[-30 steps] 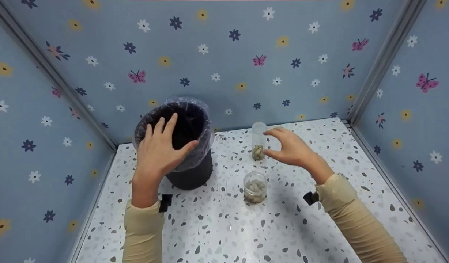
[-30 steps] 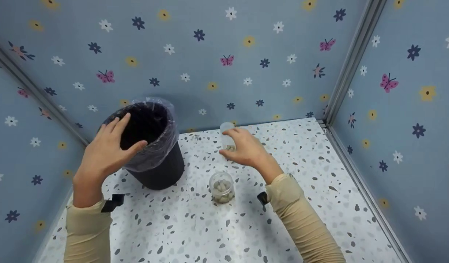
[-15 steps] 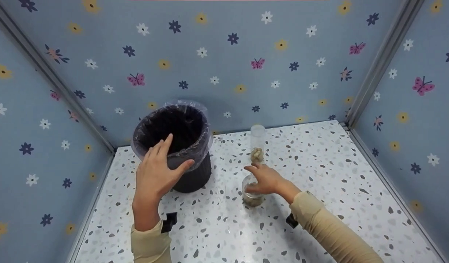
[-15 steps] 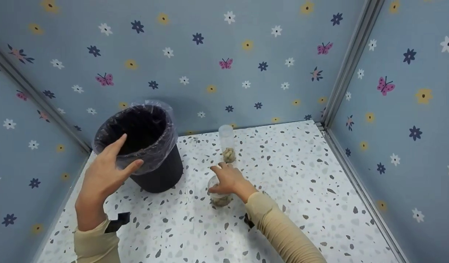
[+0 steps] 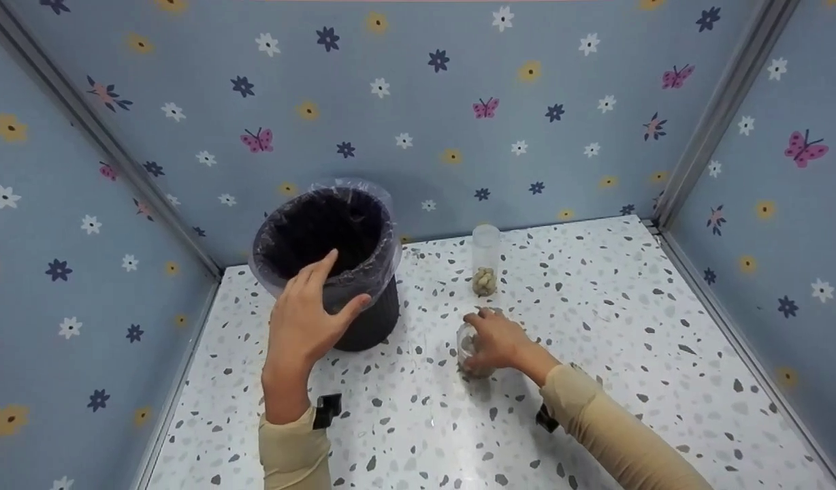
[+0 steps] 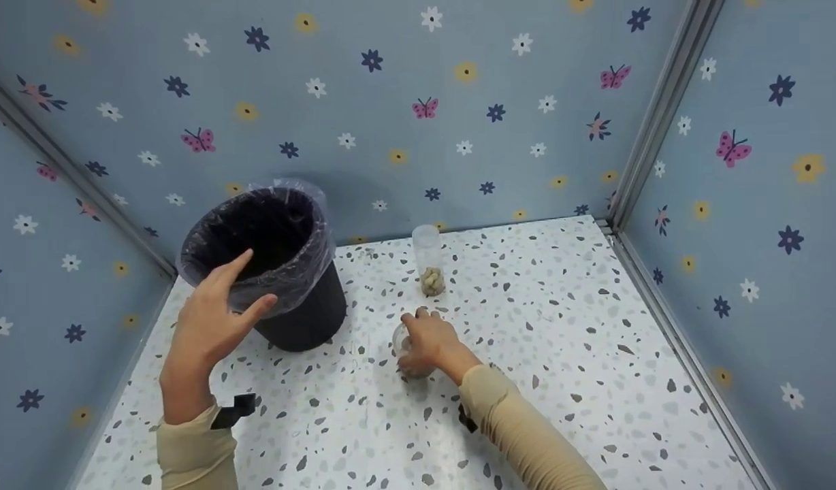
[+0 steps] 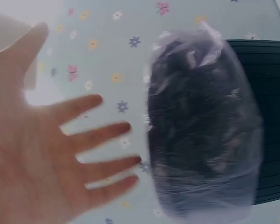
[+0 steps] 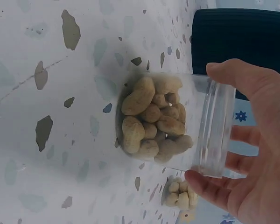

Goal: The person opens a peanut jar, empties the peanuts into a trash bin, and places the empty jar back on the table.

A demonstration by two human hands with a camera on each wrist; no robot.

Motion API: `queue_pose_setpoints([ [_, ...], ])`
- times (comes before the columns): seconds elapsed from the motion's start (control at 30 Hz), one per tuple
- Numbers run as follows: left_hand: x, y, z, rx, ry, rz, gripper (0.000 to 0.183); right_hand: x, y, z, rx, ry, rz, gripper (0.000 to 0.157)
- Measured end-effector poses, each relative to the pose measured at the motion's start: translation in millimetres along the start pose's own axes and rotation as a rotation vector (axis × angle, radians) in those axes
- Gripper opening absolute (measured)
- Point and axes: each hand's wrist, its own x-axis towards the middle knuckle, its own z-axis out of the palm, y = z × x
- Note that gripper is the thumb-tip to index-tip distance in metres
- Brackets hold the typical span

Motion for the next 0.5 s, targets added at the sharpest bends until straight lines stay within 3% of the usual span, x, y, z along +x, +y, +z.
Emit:
queue_pose_setpoints([
  [0.17,-9.7,-8.0,28.4,-0.099,0.219,0.192,0.061,-4,0,-13.0,0.075,0.034,-0.055,0.079],
  [0.33,-19.0,-11.4,50.8,-0.157,0.498,0.340,0.044,-3,-16,-52.1,0.123,0.073,-0.110,0.077],
  [0.43,-27.7,-10.9,61.6,-0.194,0.592,0.374,0.038,-4,-30,-77.5,0.173,0.097,-0.135,0.080],
  [0.5,-35.1,-9.9,69.4,-0.235,0.593,0.383,0.035,-5,-38,-91.9,0.226,0.111,-0.156,0.082],
])
